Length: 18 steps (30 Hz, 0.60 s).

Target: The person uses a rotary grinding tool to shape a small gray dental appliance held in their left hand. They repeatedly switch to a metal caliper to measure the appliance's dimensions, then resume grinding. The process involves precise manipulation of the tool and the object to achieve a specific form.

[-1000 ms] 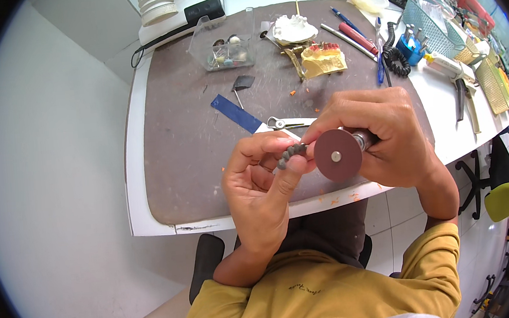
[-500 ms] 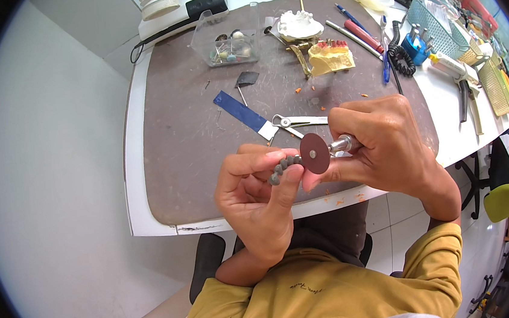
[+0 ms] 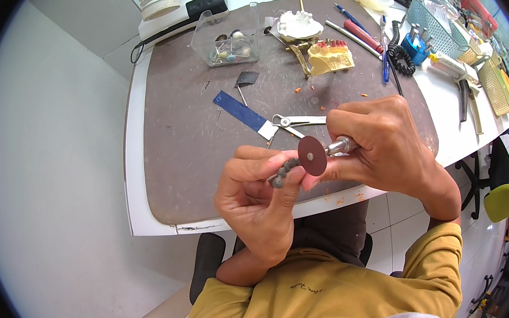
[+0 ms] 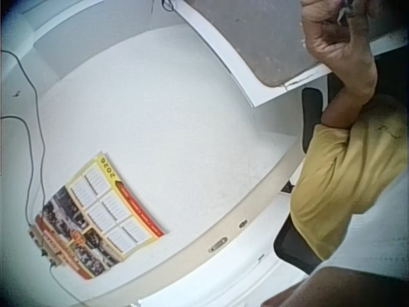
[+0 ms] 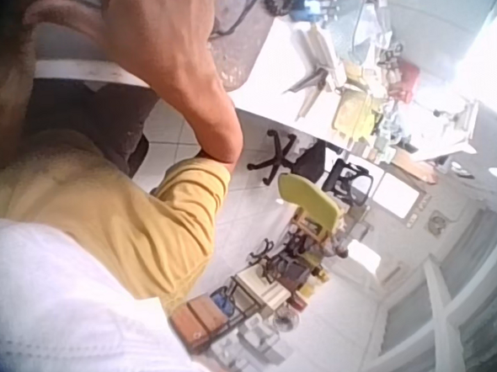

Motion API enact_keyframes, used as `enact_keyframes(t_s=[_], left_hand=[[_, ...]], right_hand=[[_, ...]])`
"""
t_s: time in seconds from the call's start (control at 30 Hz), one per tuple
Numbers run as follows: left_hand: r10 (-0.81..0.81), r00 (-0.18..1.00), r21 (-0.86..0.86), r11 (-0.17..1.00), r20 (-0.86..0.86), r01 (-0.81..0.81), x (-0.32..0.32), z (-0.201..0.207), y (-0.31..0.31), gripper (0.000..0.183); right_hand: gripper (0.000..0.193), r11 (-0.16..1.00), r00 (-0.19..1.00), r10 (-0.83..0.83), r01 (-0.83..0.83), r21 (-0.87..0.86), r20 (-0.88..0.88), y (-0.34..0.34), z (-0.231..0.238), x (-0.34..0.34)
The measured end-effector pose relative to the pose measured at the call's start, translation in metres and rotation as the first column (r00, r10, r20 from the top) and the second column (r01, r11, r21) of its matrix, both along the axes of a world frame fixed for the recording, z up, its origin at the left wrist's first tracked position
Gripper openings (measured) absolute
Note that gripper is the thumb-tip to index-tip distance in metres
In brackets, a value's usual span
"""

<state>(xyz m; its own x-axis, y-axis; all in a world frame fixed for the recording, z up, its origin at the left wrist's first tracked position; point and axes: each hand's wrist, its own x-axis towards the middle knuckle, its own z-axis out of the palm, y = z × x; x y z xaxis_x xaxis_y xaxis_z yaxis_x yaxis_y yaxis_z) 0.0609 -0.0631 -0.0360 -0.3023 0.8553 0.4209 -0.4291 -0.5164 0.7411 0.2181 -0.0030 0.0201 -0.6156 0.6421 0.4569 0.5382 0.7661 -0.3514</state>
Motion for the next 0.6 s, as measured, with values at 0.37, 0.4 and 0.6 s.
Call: enact_keyframes(t_s=[0.37,0.4,0.6], left_hand=[[0.012,1.0,0.009,1.0,-0.014,-0.012,0.0006,0.001,-0.0005,0.019],[0.016,1.0,0.012,1.0,-0.015,-0.016,0.0007,0.0003,-0.0001,0.019],[0.016,0.999,0.022,1.0,-0.03,-0.015,-0.0001,-0.0011,0.0001,0.019]], right_hand=[[0.056,1.0,1.0,-0.011,0.011,0.028,-0.001,0.0009,0.0004,-0.0014],[0.059,0.999,1.0,-0.013,0.013,0.042,-0.002,0.0011,-0.0001,-0.0021],[0.059,0.999,1.0,-0.016,0.015,0.044,0.027,0.0014,0.0004,-0.001]])
